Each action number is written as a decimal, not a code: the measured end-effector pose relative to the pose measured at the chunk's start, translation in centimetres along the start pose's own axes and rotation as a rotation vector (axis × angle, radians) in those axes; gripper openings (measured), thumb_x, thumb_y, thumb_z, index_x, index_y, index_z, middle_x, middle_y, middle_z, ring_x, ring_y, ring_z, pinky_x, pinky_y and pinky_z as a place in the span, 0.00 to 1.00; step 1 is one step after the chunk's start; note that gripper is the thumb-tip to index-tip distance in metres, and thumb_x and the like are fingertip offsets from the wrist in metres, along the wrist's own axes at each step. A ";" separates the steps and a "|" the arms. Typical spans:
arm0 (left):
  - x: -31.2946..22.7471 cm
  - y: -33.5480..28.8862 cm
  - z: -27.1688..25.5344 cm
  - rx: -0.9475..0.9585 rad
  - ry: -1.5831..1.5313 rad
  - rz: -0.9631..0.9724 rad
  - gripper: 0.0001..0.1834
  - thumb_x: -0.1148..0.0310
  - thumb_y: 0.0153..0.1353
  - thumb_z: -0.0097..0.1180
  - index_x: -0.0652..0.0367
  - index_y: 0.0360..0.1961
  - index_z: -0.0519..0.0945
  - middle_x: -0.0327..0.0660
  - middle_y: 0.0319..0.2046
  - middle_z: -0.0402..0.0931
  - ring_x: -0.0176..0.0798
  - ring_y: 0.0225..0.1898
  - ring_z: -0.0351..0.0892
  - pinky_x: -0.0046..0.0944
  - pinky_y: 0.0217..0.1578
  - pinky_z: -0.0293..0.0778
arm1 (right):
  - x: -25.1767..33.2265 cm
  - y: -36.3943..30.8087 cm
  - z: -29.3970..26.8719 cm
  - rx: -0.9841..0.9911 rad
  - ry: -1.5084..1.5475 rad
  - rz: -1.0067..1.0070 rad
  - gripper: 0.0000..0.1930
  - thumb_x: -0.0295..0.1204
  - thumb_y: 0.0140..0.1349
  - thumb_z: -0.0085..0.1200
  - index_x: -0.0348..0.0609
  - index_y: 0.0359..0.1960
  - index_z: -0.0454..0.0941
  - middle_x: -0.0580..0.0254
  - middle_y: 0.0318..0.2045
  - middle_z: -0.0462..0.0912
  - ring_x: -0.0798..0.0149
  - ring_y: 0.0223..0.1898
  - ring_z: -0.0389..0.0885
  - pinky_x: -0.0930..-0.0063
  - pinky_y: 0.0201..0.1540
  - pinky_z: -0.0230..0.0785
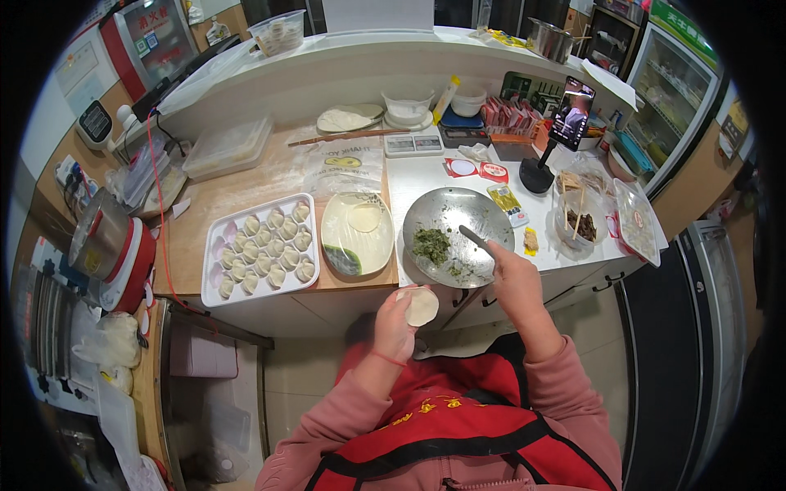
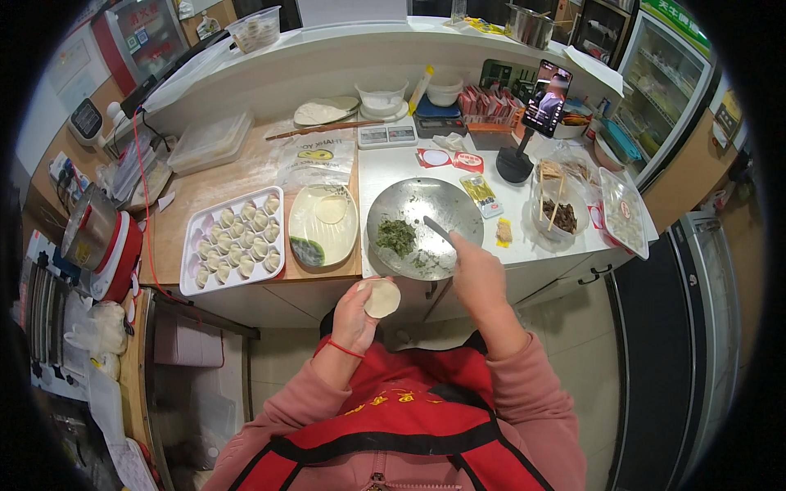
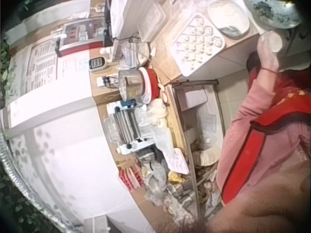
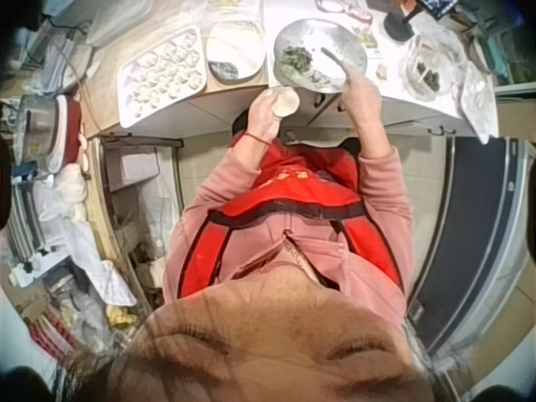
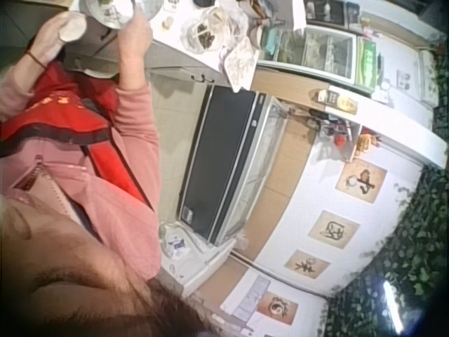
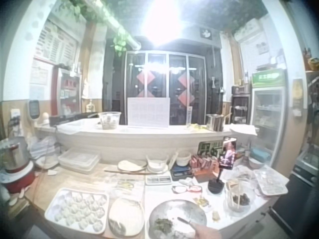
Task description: The person repeatedly scoops green filling onto round dough wrappers, folds and seals each dumpling, and places them into a white tray. They also roll a small dough ball into a wrapper using a rolling pin before continuing to fill and seal more dumplings.
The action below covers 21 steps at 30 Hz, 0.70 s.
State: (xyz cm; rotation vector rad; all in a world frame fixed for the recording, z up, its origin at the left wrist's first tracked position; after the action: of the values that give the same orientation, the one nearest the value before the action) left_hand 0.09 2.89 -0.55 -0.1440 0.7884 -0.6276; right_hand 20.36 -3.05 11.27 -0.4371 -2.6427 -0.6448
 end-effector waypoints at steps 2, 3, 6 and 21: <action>0.0 0.0 0.0 -0.002 0.014 -0.003 0.14 0.72 0.73 0.38 0.67 0.54 0.71 0.54 0.53 0.78 0.47 0.52 0.80 0.45 0.53 0.79 | -0.5 -0.1 -0.5 -0.015 0.047 0.009 0.18 0.21 0.61 0.49 0.46 0.53 0.80 0.47 0.33 0.83 0.43 0.34 0.82 0.57 0.37 0.73; 0.1 0.0 0.1 0.006 -0.007 -0.011 0.14 0.73 0.73 0.38 0.67 0.54 0.71 0.54 0.53 0.78 0.47 0.52 0.80 0.45 0.53 0.78 | -0.6 -0.1 -0.5 0.003 0.076 0.025 0.18 0.22 0.61 0.49 0.48 0.53 0.80 0.47 0.33 0.83 0.42 0.34 0.81 0.54 0.37 0.73; 0.3 0.0 0.3 -0.002 -0.015 -0.016 0.14 0.73 0.73 0.38 0.67 0.54 0.71 0.54 0.53 0.78 0.48 0.53 0.80 0.45 0.53 0.78 | -0.4 -0.2 0.0 0.062 0.123 0.003 0.18 0.24 0.61 0.50 0.51 0.53 0.80 0.46 0.33 0.83 0.41 0.35 0.81 0.51 0.37 0.73; 0.5 -0.5 0.6 0.008 -0.027 -0.044 0.14 0.73 0.73 0.37 0.68 0.53 0.70 0.57 0.53 0.77 0.50 0.54 0.79 0.46 0.55 0.77 | -0.4 0.7 1.7 0.140 -0.022 -0.003 0.20 0.20 0.59 0.51 0.49 0.53 0.81 0.45 0.37 0.83 0.44 0.39 0.82 0.59 0.40 0.74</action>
State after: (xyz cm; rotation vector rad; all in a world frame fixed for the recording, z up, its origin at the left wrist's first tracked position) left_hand 0.59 2.17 -0.25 -0.1623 0.7583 -0.6696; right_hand 20.51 -1.72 9.99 -0.4010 -2.6878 -0.4540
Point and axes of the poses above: each hand's wrist, its own y-axis towards the middle knuckle, its own z-axis out of the palm, x = y × z, the point moved 5 cm from there along y, towards the middle knuckle
